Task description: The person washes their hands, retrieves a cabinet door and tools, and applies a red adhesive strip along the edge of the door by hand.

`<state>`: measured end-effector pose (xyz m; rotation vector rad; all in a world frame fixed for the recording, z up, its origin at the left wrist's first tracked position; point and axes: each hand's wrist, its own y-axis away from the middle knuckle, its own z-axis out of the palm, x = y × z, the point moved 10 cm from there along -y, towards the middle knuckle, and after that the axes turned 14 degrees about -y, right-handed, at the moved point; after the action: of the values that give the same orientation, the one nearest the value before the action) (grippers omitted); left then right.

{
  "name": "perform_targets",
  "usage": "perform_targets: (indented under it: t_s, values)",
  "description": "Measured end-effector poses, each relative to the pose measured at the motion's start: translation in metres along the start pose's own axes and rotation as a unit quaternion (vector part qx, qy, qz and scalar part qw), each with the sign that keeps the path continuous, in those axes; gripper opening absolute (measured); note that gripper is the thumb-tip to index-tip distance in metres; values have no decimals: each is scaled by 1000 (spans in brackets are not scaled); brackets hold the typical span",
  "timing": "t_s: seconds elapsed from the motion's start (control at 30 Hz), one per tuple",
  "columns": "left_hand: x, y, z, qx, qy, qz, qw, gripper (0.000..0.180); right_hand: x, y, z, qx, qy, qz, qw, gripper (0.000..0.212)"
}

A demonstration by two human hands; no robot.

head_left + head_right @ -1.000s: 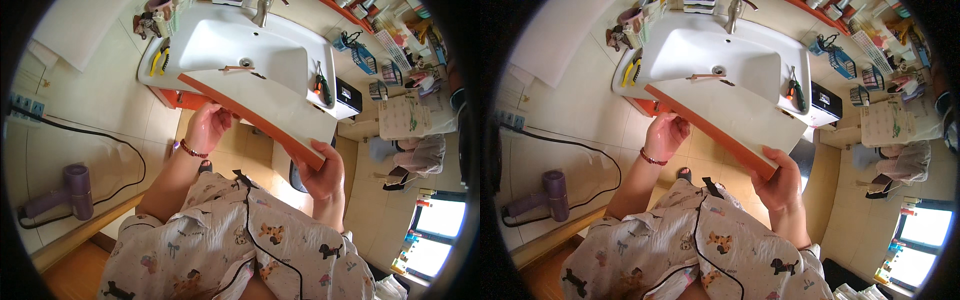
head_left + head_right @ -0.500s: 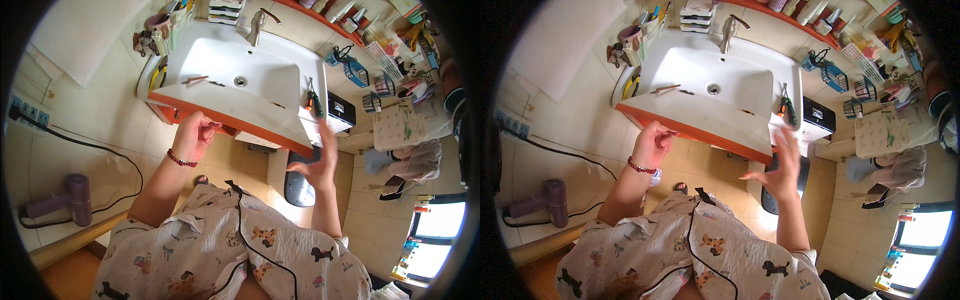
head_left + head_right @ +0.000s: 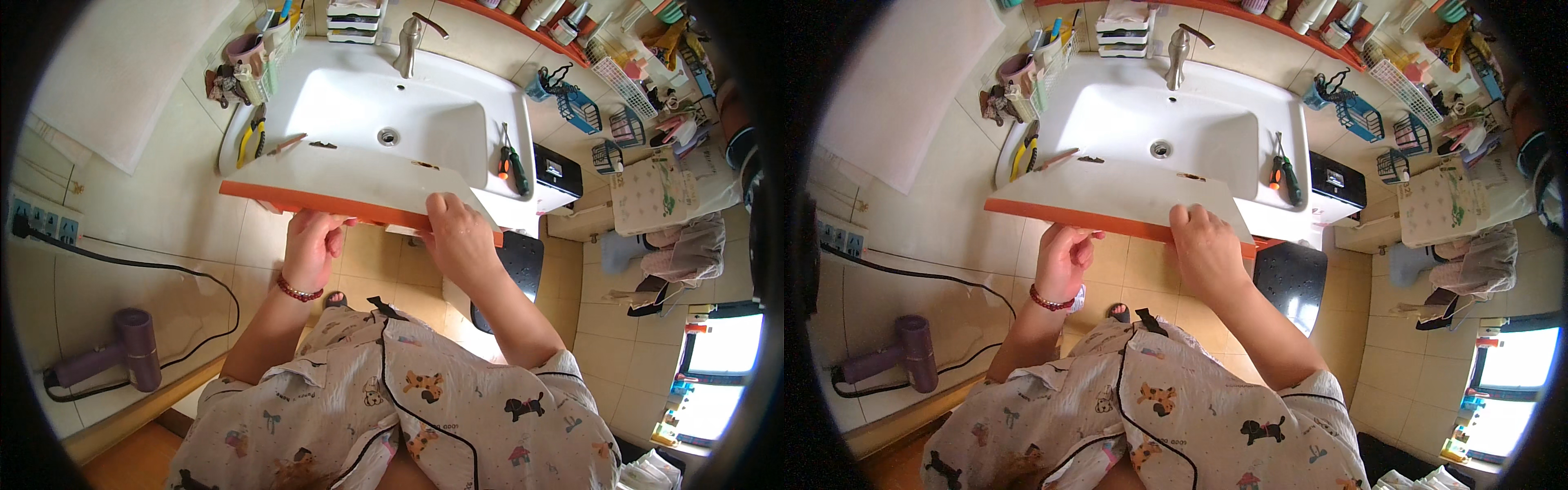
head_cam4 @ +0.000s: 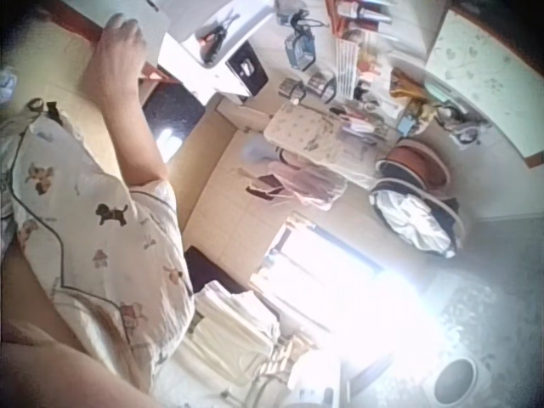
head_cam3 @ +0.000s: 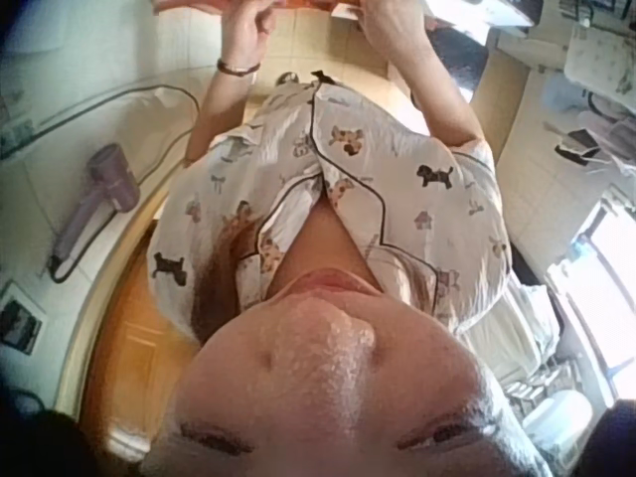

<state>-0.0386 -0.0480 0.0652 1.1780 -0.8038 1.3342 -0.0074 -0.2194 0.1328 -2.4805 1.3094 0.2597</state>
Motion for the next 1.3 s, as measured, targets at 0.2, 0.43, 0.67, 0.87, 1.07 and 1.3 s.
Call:
perform_targets:
  t_s: [0.2, 0.43, 0.67, 0.87, 1.07, 1.3]
  values:
    - [19, -13, 12, 30, 34, 31, 998, 10, -4, 8, -12, 81, -53, -41, 994, 36]
    - [29, -37, 35, 87, -39, 135, 986, 8, 23, 10, -24, 191, -65, -20, 979, 20]
    - [23, -67, 53, -47, -71, -25, 996, 14, 40, -18, -40, 174, -16, -51, 983, 19]
    - [3, -75, 45, -99, -59, -87, 990, 17, 48, -33, -21, 152, -9, -51, 987, 20]
    - [-4, -78, 31, -150, -110, -74, 980, 27, 54, -53, -14, 110, -29, -69, 991, 19]
    - [71, -115, 7, 30, -250, 220, 942, 19, 105, -111, -33, 17, -102, -20, 994, 22]
